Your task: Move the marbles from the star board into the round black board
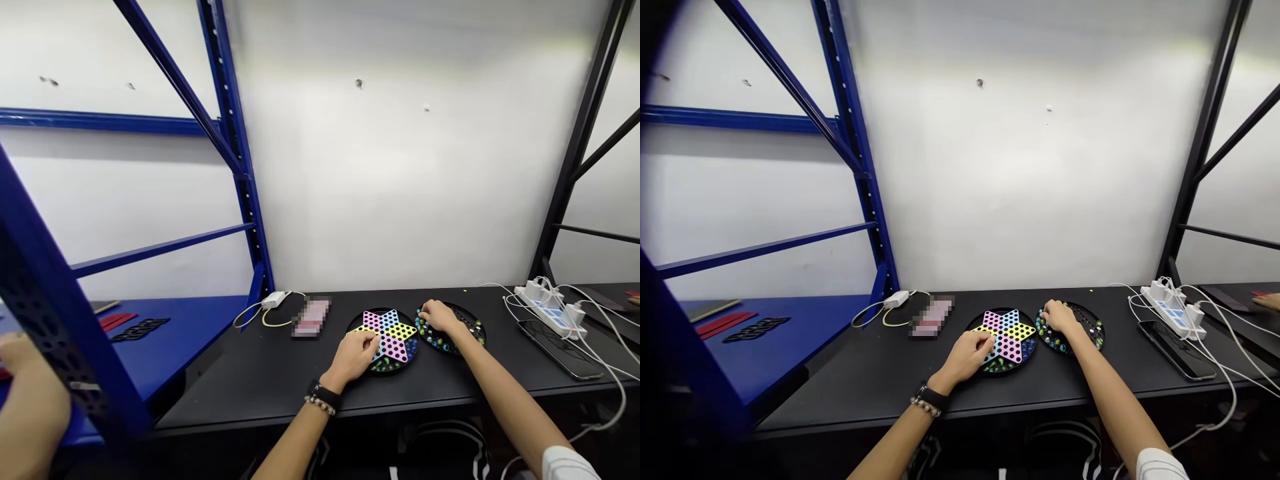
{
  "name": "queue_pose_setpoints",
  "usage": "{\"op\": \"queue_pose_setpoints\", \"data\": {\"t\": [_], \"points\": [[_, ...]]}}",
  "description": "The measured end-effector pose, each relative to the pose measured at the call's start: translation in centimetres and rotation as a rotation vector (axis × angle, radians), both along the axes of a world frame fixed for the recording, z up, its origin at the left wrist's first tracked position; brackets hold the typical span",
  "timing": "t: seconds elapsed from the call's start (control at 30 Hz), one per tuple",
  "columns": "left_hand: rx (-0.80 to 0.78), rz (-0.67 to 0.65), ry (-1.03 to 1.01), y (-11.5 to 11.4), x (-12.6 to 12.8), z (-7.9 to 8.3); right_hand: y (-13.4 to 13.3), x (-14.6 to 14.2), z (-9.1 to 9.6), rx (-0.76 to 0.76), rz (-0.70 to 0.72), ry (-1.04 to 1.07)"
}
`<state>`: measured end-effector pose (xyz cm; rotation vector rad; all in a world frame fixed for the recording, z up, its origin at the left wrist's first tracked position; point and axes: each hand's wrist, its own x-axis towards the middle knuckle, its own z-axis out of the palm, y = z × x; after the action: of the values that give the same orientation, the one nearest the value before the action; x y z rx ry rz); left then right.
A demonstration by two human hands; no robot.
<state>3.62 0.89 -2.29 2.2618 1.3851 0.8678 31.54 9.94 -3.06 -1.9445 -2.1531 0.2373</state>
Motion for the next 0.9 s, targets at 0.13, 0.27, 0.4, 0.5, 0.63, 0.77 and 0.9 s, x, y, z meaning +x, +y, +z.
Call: {"op": "queue_pose_setpoints", "data": {"t": [0.13, 0.27, 0.4, 0.5, 0.63, 0.77, 0.9], "points": [[0.001, -0.014, -0.002, -0.1, 0.0, 0.1, 0.1, 0.0, -0.4, 0.007, 0.005, -0.002], [-0.006, -0.016, -0.002, -0.1, 0.0, 0.0, 0.2, -0.3, -0.6, 0.016, 0.006, -0.006], [-0.006, -0.014, 0.000, -0.1, -0.1, 0.0, 0.1, -1.2, -0.7, 0.049, -0.001, -0.050], [-0.009, -0.013, -0.007, -0.1, 0.0, 0.1, 0.0, -1.4, -1.0, 0.065, 0.001, -0.065], [-0.007, -0.003, -0.011, 0.0, 0.0, 0.0, 0.2, -0.1, -1.6, 0.052, 0.002, -0.004], [-0.004, -0.003, -0.009, 0.2, 0.0, -0.3, 0.3, 1.1, -2.1, 0.067, 0.015, 0.008], [0.000, 0.012, -0.011, 0.3, -0.1, -0.4, 0.2, 1.5, -2.6, 0.093, 0.016, 0.012]]}}
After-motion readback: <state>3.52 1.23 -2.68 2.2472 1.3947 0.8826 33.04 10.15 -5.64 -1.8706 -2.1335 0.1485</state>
